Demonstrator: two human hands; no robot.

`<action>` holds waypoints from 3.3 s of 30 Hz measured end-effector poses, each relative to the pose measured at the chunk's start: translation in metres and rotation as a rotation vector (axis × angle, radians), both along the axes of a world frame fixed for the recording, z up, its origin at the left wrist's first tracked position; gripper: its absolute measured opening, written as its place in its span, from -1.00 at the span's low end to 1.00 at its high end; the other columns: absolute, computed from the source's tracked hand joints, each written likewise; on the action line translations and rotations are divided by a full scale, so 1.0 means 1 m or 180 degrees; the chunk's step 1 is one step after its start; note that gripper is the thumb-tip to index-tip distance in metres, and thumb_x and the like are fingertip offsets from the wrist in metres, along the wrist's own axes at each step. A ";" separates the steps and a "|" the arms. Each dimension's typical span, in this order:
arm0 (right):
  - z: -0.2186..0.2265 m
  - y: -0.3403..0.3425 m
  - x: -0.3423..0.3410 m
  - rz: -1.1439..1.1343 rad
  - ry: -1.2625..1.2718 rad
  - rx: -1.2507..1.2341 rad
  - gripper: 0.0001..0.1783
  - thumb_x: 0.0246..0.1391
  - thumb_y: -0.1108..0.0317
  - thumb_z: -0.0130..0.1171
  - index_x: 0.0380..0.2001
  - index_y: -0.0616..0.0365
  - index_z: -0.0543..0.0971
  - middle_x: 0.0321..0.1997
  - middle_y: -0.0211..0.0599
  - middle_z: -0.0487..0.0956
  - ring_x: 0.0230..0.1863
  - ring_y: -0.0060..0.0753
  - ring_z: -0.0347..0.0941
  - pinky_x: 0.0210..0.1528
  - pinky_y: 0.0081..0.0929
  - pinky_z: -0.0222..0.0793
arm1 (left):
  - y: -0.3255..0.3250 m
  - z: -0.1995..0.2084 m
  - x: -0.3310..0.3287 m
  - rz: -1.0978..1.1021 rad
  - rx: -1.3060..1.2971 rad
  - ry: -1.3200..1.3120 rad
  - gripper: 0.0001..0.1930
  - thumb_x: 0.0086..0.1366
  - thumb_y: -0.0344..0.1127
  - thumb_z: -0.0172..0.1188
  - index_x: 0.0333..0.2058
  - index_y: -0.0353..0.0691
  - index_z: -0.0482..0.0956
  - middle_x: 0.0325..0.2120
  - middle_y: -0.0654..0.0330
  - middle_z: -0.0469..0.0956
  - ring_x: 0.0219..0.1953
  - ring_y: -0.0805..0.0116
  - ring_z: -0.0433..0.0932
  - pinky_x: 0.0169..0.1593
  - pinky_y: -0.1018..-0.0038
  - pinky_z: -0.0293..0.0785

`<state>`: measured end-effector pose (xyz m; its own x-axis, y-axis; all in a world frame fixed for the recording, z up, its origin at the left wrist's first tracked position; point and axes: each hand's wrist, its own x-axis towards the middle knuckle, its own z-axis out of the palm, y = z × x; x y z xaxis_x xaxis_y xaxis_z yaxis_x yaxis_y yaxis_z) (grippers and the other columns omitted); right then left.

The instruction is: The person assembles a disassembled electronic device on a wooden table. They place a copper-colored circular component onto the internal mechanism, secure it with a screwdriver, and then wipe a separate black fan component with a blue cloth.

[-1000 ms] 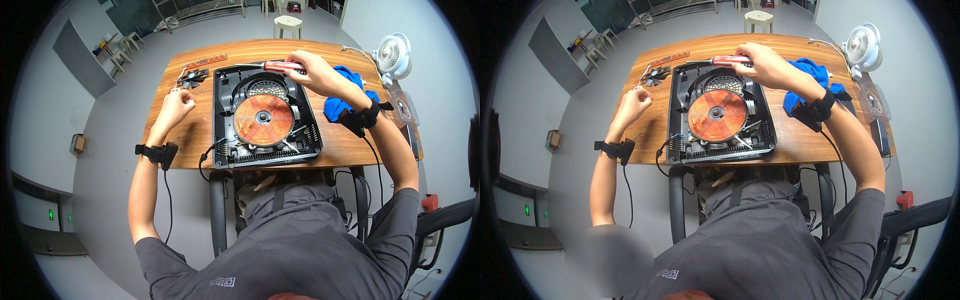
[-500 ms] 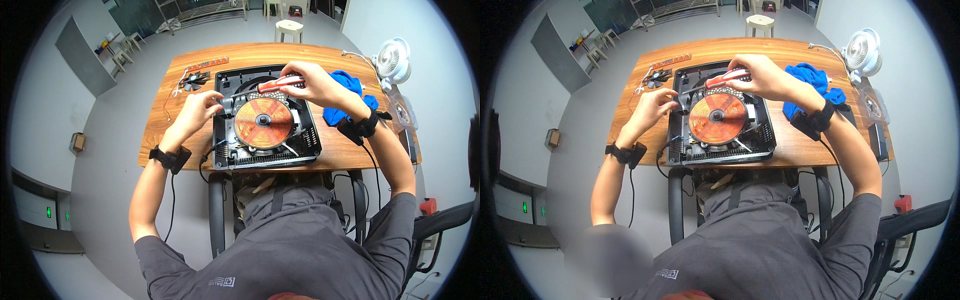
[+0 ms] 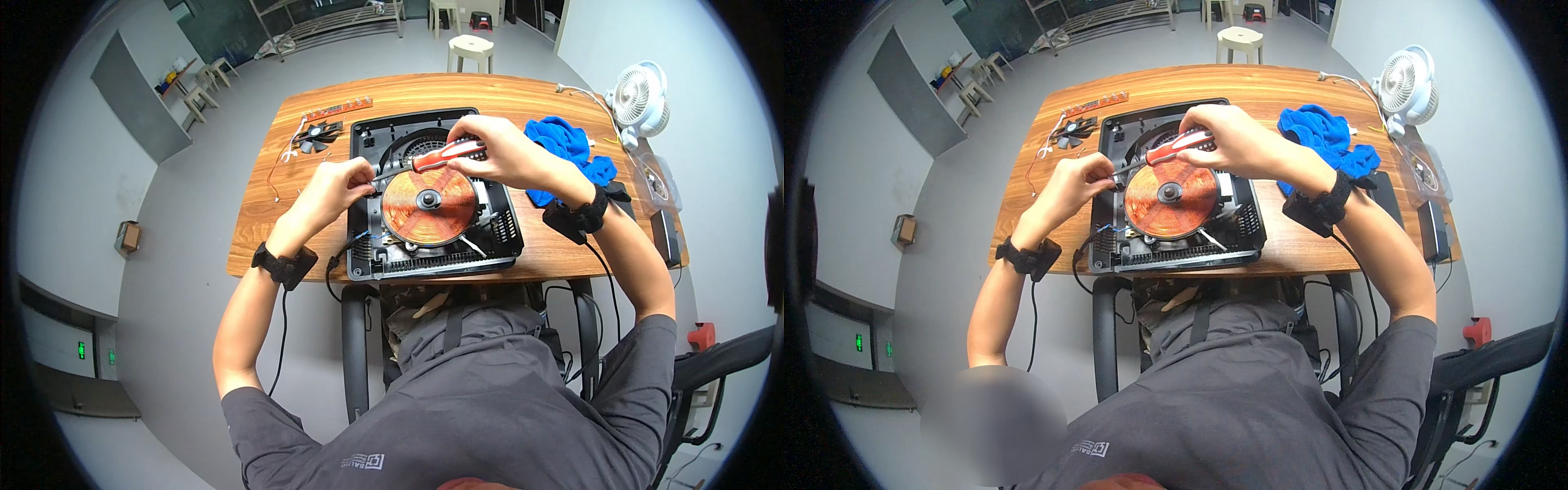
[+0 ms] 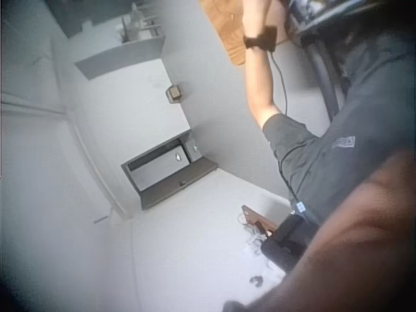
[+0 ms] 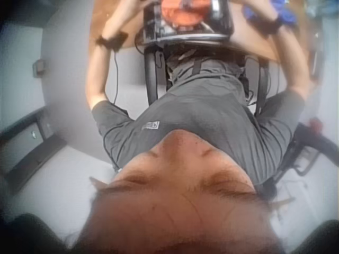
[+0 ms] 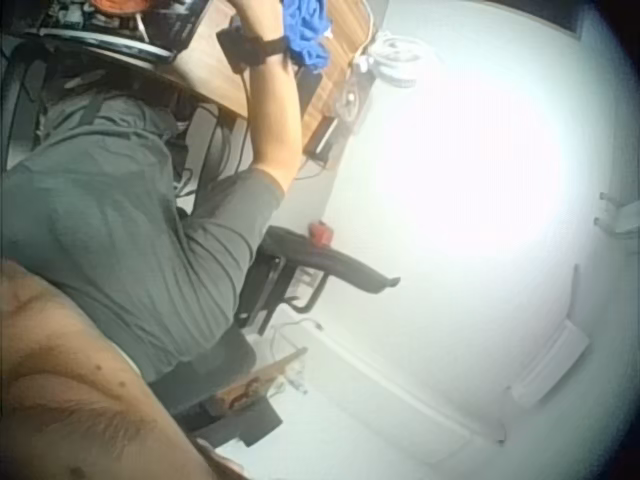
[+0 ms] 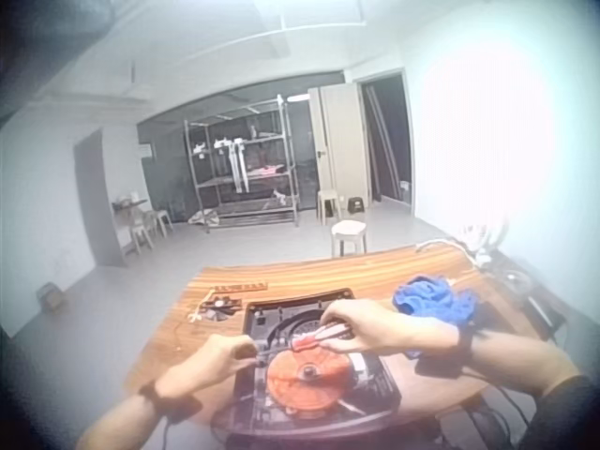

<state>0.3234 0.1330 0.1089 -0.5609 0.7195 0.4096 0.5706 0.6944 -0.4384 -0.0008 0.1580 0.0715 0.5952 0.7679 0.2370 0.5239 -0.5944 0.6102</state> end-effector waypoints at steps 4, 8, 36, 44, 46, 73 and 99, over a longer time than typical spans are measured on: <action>0.001 -0.003 -0.002 0.0002 -0.0021 -0.0031 -0.65 0.14 0.30 0.38 -0.10 0.26 0.56 -0.24 -0.12 0.63 -0.20 -0.25 0.61 -0.13 -0.37 0.51 | 0.000 -0.002 0.001 -0.0087 0.0074 -0.0045 -0.82 0.23 -0.53 0.36 -0.21 -0.37 0.57 -0.38 0.06 0.69 -0.30 0.33 0.71 -0.16 0.44 0.63; 0.002 -0.004 -0.002 -0.0023 -0.0035 -0.0145 -0.65 0.14 0.29 0.38 -0.10 0.26 0.55 -0.24 -0.13 0.63 -0.20 -0.27 0.61 -0.13 -0.38 0.51 | -0.001 -0.002 0.003 -0.0123 0.0166 0.0018 -0.81 0.21 -0.56 0.36 -0.21 -0.37 0.57 -0.38 0.01 0.68 -0.31 0.27 0.72 -0.17 0.43 0.63; 0.052 -0.033 -0.029 0.0364 0.0926 -0.1004 -0.69 0.24 0.38 0.33 -0.04 0.26 0.50 -0.11 -0.36 0.61 -0.05 -0.62 0.54 0.01 -0.60 0.52 | -0.044 0.005 0.013 -0.0289 -0.0708 -0.0148 -0.83 0.24 -0.47 0.40 -0.21 -0.37 0.64 -0.40 0.12 0.74 -0.32 0.51 0.70 -0.17 0.53 0.64; 0.053 -0.043 -0.028 0.0110 0.0915 -0.0804 -0.70 0.23 0.37 0.34 -0.06 0.22 0.52 -0.15 -0.38 0.61 -0.08 -0.62 0.55 -0.02 -0.60 0.53 | -0.042 0.008 0.014 -0.0278 -0.0379 0.0125 -0.56 0.13 -0.32 0.49 -0.01 -0.26 0.61 -0.14 0.09 0.71 -0.11 0.23 0.68 -0.05 0.38 0.57; 0.051 -0.042 -0.025 0.0077 0.0879 -0.0651 -0.71 0.23 0.36 0.35 -0.07 0.21 0.52 -0.16 -0.38 0.61 -0.09 -0.62 0.55 -0.02 -0.60 0.53 | -0.039 0.002 0.009 -0.0362 -0.0088 0.0192 -0.52 0.11 -0.31 0.50 0.01 -0.26 0.60 -0.13 0.08 0.70 -0.07 0.22 0.67 -0.03 0.37 0.56; 0.056 -0.064 -0.045 -0.0015 0.0555 -0.0394 -0.66 0.17 0.27 0.41 -0.11 0.20 0.55 -0.33 -0.34 0.63 -0.35 -0.62 0.56 -0.32 -0.61 0.49 | -0.050 -0.025 0.018 -0.0484 0.0319 0.0664 -0.24 0.03 -0.09 0.55 0.19 -0.27 0.53 0.32 -0.11 0.36 0.33 -0.08 0.38 0.36 0.21 0.37; 0.045 -0.063 -0.056 0.0103 0.0454 -0.0241 -0.61 0.12 0.30 0.45 -0.09 0.21 0.52 -0.27 -0.38 0.63 -0.31 -0.67 0.55 -0.28 -0.64 0.52 | -0.050 -0.033 0.021 -0.0467 0.0335 0.0509 -0.23 -0.01 -0.09 0.56 0.17 -0.29 0.54 0.26 -0.10 0.40 0.28 -0.06 0.43 0.33 0.24 0.40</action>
